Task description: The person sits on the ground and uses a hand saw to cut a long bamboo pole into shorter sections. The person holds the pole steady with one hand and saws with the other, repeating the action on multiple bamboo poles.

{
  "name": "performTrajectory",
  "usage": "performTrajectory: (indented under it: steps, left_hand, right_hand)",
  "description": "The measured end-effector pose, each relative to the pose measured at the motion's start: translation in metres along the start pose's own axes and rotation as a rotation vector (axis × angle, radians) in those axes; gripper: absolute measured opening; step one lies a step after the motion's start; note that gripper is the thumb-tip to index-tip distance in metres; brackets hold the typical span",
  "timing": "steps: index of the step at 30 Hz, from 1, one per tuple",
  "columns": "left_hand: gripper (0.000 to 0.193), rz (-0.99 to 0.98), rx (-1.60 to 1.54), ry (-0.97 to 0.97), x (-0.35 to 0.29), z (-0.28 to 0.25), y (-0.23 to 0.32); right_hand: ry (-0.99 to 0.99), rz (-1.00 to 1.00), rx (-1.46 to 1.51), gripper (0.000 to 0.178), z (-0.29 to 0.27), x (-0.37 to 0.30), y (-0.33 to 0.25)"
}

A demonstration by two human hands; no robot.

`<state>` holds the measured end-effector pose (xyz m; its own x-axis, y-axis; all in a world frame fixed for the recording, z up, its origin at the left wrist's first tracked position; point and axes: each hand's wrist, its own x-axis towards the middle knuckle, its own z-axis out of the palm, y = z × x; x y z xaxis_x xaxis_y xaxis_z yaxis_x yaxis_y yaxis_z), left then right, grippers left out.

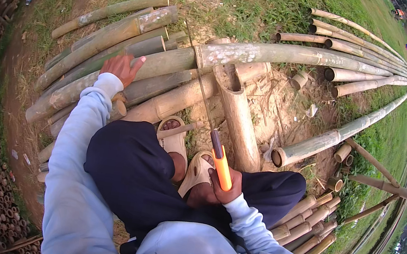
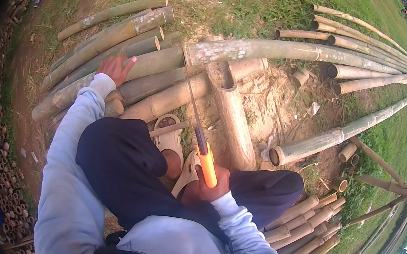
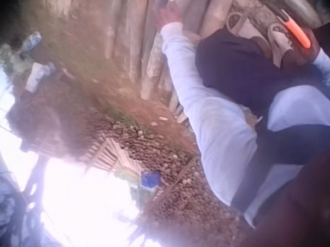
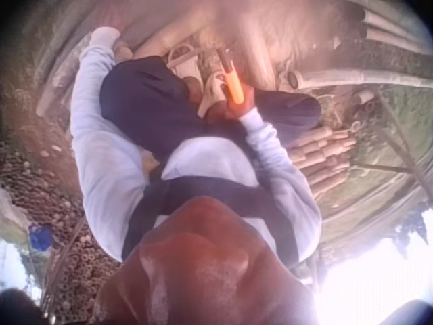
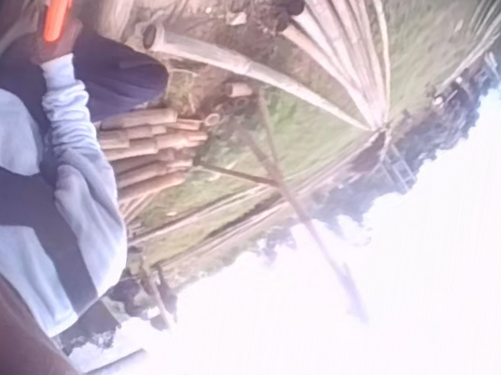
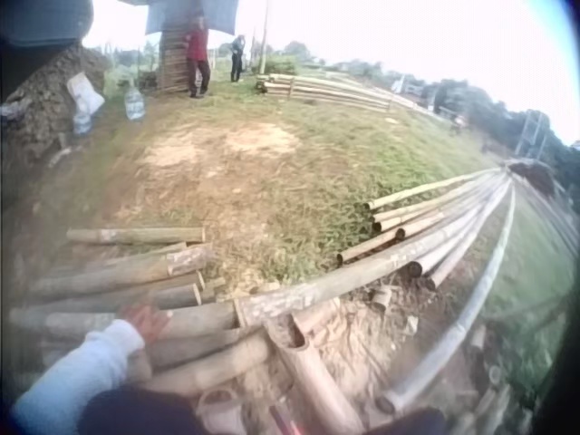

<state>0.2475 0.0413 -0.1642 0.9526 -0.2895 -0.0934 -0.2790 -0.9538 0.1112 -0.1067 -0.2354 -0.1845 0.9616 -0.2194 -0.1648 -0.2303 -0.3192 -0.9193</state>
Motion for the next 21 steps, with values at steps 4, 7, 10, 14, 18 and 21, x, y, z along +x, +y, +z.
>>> performTrajectory:
  steps: [4,7,10,14,18,21]
  left_hand:
    - [0.073,0.000,0.017,-0.042,0.007,-0.006,0.013]
    - [0.073,-0.006,0.018,-0.005,-0.002,0.004,0.002]
    - [0.075,-0.039,0.043,-0.041,0.005,0.001,-0.004]
    - [0.076,-0.050,0.033,-0.027,0.001,0.005,-0.004]
    - [0.076,-0.020,0.029,-0.021,0.002,0.017,-0.007]
    - [0.076,-0.009,0.041,-0.061,0.013,0.001,0.001]
  right_hand:
    - [0.109,-0.177,0.092,0.027,0.037,0.138,-0.025]
    - [0.083,-0.104,0.097,0.024,0.033,0.109,-0.024]
    - [0.061,0.017,0.129,0.016,0.009,0.014,-0.022]
    - [0.061,-0.064,0.042,0.006,-0.011,-0.050,-0.024]
    - [0.101,-0.168,0.031,0.021,0.021,0.082,-0.008]
    - [0.139,-0.185,0.086,0.026,0.043,0.144,-0.029]
